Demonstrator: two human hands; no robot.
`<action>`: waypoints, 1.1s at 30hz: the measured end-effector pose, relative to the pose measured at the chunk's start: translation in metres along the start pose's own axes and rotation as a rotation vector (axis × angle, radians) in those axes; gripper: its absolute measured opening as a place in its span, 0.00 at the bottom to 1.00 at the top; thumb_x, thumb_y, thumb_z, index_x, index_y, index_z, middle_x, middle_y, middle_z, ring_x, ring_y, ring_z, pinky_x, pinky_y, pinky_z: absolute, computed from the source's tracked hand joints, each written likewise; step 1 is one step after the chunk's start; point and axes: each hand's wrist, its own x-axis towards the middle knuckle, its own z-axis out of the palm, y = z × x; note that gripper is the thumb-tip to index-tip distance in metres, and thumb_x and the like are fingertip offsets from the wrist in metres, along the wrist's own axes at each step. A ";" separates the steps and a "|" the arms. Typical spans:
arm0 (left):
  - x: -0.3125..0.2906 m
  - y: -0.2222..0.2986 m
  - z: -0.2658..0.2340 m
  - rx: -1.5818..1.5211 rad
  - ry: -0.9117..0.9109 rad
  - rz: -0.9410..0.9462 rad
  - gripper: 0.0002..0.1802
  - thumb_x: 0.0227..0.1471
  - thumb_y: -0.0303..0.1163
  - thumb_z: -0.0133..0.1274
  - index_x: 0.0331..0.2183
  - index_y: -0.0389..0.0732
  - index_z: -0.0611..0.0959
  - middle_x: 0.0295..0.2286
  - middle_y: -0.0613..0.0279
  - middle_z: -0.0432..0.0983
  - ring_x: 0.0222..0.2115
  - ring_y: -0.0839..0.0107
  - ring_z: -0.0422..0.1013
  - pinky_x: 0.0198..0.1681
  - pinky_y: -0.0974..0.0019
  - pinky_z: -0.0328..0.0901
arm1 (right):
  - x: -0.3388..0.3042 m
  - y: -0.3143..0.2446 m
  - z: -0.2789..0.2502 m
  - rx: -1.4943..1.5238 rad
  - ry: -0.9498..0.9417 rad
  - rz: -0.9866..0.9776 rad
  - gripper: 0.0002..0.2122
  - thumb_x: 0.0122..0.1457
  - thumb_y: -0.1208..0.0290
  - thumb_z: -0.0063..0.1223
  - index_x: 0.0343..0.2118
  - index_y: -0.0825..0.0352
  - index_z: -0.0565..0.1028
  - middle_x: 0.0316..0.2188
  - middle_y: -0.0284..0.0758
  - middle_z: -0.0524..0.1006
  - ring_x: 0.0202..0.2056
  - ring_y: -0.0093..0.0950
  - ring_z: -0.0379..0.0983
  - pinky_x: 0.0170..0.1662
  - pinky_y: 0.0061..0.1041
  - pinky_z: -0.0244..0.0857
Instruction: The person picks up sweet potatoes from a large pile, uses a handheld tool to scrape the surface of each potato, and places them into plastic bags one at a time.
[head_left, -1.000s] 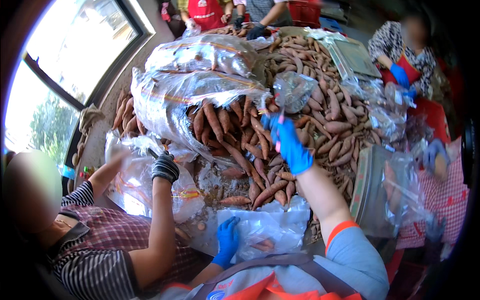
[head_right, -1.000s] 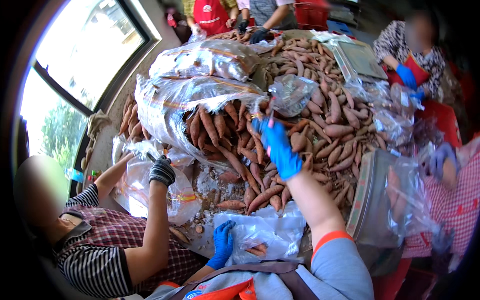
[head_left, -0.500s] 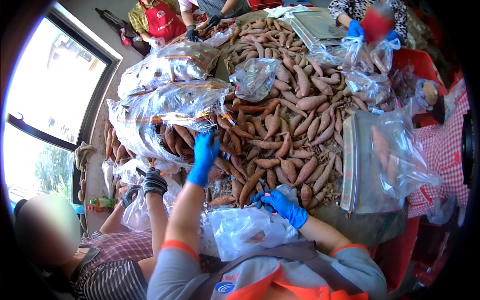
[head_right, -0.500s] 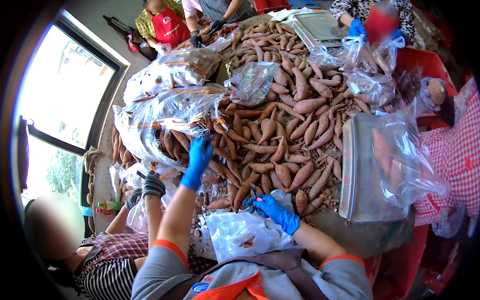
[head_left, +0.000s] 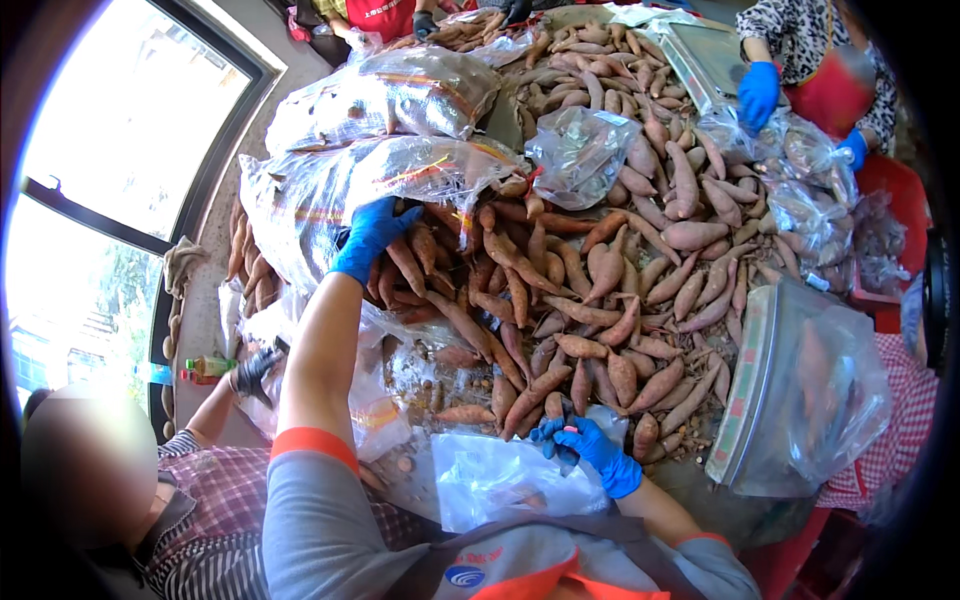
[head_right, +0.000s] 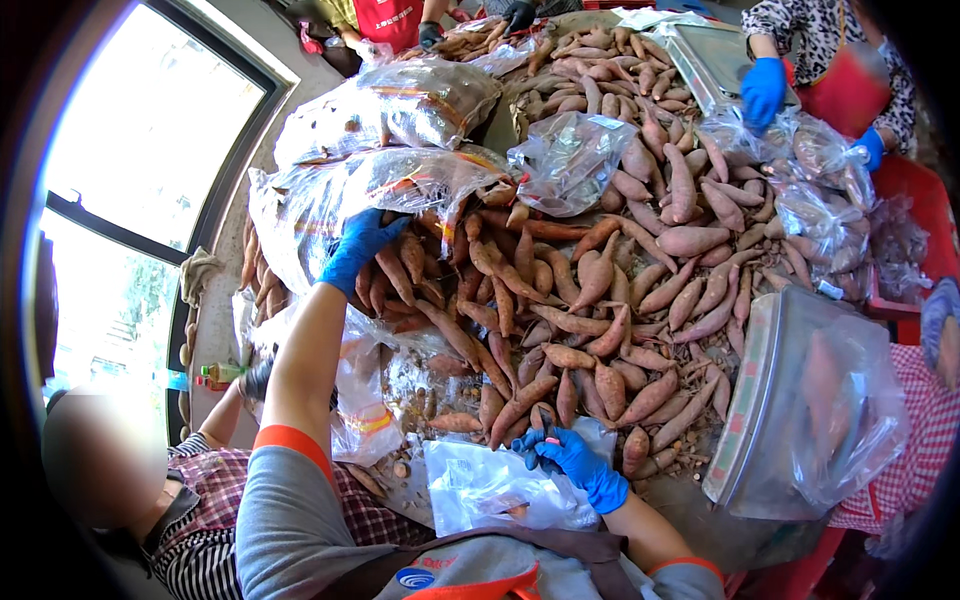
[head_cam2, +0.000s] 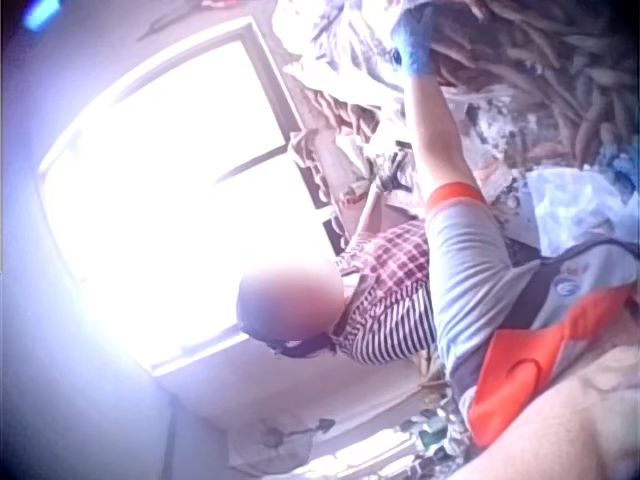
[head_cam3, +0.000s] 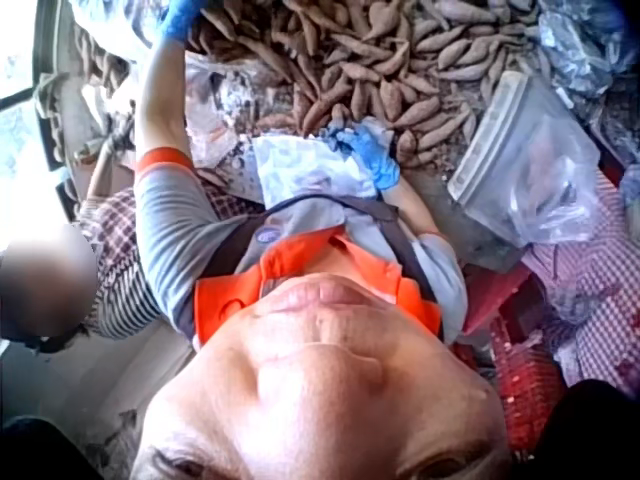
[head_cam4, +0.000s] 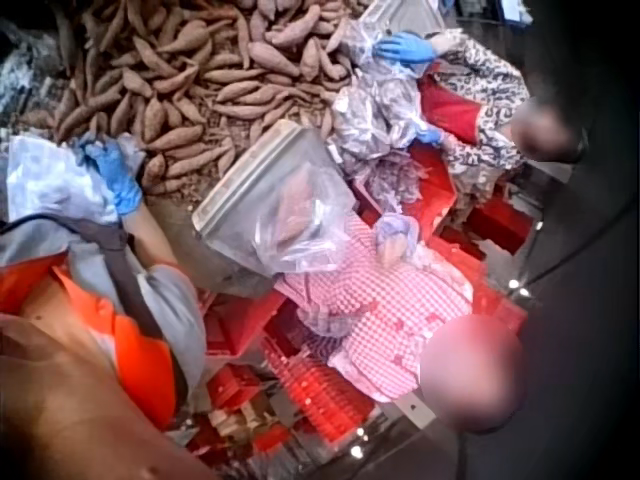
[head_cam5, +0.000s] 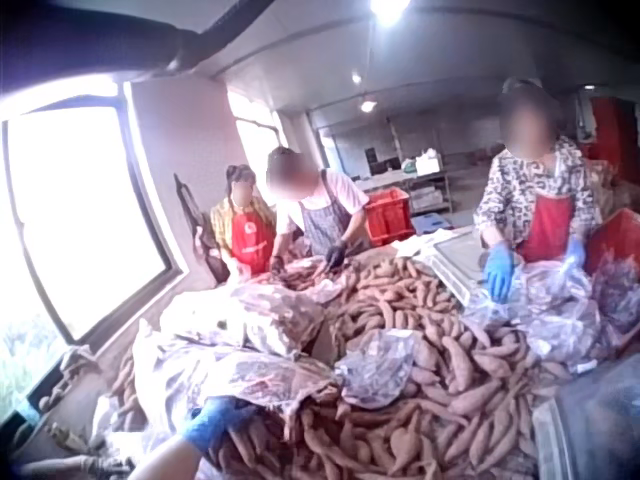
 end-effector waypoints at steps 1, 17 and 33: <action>-0.004 -0.001 0.006 0.001 0.076 0.062 0.28 0.42 0.48 0.53 0.43 0.43 0.74 0.40 0.53 0.71 0.43 0.59 0.65 0.48 0.63 0.58 | -0.001 0.000 0.000 -0.005 0.001 0.001 0.13 0.57 0.66 0.41 0.40 0.68 0.73 0.25 0.27 0.74 0.20 0.12 0.60 0.24 0.10 0.52; 0.055 0.005 0.032 -0.157 0.031 -0.011 0.33 0.39 0.50 0.56 0.45 0.42 0.72 0.45 0.52 0.67 0.48 0.61 0.60 0.52 0.64 0.52 | -0.001 0.003 -0.002 0.416 0.004 0.143 0.16 0.57 0.65 0.42 0.41 0.73 0.70 0.37 0.39 0.73 0.31 0.21 0.69 0.33 0.15 0.60; 0.046 0.049 0.018 -0.579 -0.264 0.184 0.34 0.38 0.51 0.57 0.46 0.42 0.72 0.46 0.53 0.66 0.49 0.61 0.59 0.53 0.64 0.51 | 0.002 0.001 -0.001 0.324 -0.002 0.170 0.17 0.57 0.65 0.43 0.43 0.74 0.69 0.30 0.34 0.71 0.31 0.21 0.67 0.36 0.15 0.59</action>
